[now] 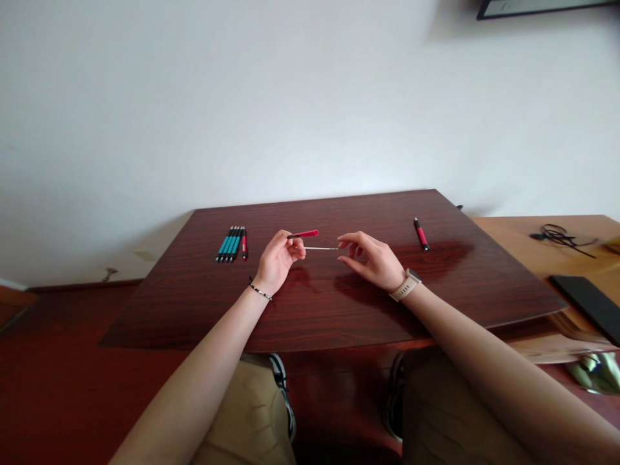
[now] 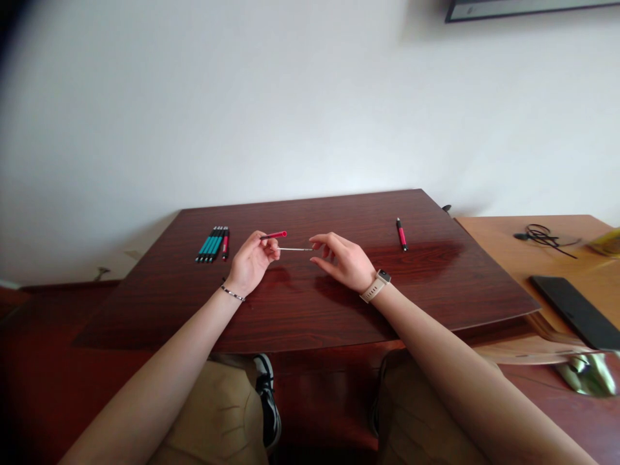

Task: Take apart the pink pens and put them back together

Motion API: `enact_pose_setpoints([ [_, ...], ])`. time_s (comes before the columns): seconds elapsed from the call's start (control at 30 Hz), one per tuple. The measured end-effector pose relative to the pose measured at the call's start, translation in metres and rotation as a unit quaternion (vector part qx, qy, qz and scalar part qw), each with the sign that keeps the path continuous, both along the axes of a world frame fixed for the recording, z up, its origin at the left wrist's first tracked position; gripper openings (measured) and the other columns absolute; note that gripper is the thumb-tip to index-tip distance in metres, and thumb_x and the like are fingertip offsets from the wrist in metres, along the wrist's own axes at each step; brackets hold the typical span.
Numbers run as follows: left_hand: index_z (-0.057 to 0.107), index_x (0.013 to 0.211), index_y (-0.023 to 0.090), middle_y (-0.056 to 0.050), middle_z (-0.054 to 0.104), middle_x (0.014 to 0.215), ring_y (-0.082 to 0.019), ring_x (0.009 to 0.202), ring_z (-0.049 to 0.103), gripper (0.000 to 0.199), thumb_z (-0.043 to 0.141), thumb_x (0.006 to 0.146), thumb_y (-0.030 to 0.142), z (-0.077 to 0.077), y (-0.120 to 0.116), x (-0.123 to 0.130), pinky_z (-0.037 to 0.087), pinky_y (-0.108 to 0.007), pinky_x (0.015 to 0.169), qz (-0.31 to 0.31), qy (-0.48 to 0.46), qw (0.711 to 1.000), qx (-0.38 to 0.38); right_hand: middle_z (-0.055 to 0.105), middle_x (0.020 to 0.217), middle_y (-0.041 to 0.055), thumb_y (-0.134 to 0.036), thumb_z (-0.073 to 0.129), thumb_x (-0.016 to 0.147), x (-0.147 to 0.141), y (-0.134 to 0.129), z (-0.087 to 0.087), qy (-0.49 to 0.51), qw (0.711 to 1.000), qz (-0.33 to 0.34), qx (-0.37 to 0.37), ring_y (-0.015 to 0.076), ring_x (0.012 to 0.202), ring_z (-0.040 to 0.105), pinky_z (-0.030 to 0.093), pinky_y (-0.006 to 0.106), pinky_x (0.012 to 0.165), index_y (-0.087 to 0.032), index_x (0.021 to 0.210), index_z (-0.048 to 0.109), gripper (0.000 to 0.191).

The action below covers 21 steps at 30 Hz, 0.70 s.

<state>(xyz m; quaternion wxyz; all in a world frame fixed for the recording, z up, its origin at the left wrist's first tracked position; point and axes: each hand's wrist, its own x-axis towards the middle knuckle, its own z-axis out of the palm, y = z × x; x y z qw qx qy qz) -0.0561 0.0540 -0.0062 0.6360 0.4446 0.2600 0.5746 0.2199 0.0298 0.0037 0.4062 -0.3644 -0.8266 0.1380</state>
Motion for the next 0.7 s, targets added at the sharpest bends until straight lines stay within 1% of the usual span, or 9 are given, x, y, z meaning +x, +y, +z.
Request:
enact_pose_setpoints([
  [0.2, 0.053, 0.088, 0.021, -0.006, 0.070, 0.086, -0.019, 0.077, 0.067, 0.031, 0.071, 0.096, 0.044, 0.0013, -0.0031, 0.0027, 0.053, -0.031, 0.073, -0.025, 0.014, 1.000, 0.004, 0.073, 0.107, 0.0046, -0.033, 0.067, 0.104, -0.0016, -0.0013, 0.0001, -0.002, 1.000, 0.018, 0.004, 0.0208, 0.088, 0.071, 0.059, 0.035, 0.084, -0.029, 0.125, 0.066, 0.022],
  [0.33, 0.054, 0.087, 0.020, -0.006, 0.070, 0.087, -0.018, 0.077, 0.068, 0.030, 0.070, 0.097, 0.043, 0.0017, -0.0035, 0.0029, 0.054, -0.031, 0.073, -0.029, 0.015, 0.999, 0.012, 0.074, 0.107, 0.0049, -0.031, 0.063, 0.105, -0.0020, -0.0014, -0.0009, -0.009, 1.000, 0.014, -0.001, 0.0203, 0.088, 0.071, 0.059, 0.035, 0.085, -0.028, 0.122, 0.067, 0.017],
  [0.57, 0.053, 0.086, 0.020, -0.006, 0.070, 0.086, -0.019, 0.077, 0.068, 0.030, 0.071, 0.096, 0.042, 0.0039, -0.0051, 0.0041, 0.054, -0.030, 0.072, -0.037, 0.016, 0.999, 0.009, 0.075, 0.105, 0.0047, -0.030, 0.059, 0.107, -0.0021, -0.0019, 0.0007, -0.016, 1.000, 0.012, -0.002, 0.0208, 0.090, 0.071, 0.059, 0.035, 0.085, -0.028, 0.119, 0.068, 0.015],
  [0.7, 0.053, 0.085, 0.020, -0.006, 0.069, 0.085, -0.018, 0.075, 0.067, 0.030, 0.070, 0.097, 0.042, 0.0026, -0.0044, 0.0030, 0.053, -0.030, 0.072, -0.025, 0.013, 1.000, 0.004, 0.075, 0.107, 0.0061, -0.031, 0.056, 0.108, -0.0010, -0.0022, 0.0016, -0.018, 1.000, 0.004, -0.008, 0.0219, 0.092, 0.071, 0.060, 0.036, 0.086, -0.029, 0.120, 0.071, 0.020],
])
